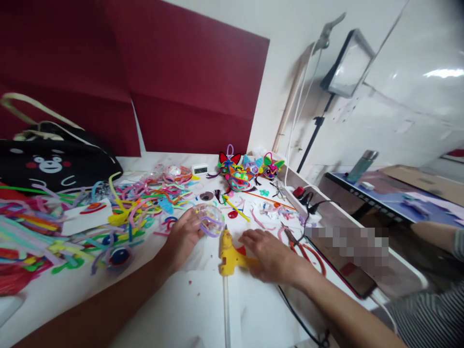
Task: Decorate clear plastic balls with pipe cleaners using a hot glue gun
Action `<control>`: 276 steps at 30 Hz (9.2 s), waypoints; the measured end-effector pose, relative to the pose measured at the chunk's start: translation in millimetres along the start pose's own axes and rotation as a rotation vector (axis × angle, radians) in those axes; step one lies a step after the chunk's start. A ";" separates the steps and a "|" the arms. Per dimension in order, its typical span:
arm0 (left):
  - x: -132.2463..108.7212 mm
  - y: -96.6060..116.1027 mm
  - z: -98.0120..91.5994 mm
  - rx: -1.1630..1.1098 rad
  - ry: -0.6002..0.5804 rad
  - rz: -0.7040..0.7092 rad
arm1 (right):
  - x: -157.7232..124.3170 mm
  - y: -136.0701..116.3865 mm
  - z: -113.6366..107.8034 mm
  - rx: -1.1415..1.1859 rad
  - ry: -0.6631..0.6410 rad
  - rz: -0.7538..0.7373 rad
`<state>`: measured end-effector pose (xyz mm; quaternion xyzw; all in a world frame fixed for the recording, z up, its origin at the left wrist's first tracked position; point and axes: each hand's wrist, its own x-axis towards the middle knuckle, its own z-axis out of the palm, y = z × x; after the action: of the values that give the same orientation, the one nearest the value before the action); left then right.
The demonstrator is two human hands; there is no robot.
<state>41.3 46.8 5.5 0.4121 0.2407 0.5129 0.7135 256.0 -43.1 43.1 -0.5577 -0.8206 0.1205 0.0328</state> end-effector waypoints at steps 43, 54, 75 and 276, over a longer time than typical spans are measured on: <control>0.2 0.6 -8.5 0.173 -0.032 0.066 | -27.3 28.7 5.9 1.321 0.235 0.019; -0.8 -2.7 -13.5 0.198 -0.111 0.081 | -28.1 25.4 6.8 1.294 0.146 -0.015; 1.1 -8.8 -20.2 0.254 -0.186 0.094 | -28.7 23.7 4.2 1.380 0.111 -0.011; -9.3 -6.1 3.1 0.207 0.041 0.188 | 50.4 -33.7 7.6 0.906 0.731 -0.066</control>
<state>43.6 36.2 1.4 0.4937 0.2673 0.5582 0.6109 205.0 -9.5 39.6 -0.4674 -0.6395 0.2582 0.5531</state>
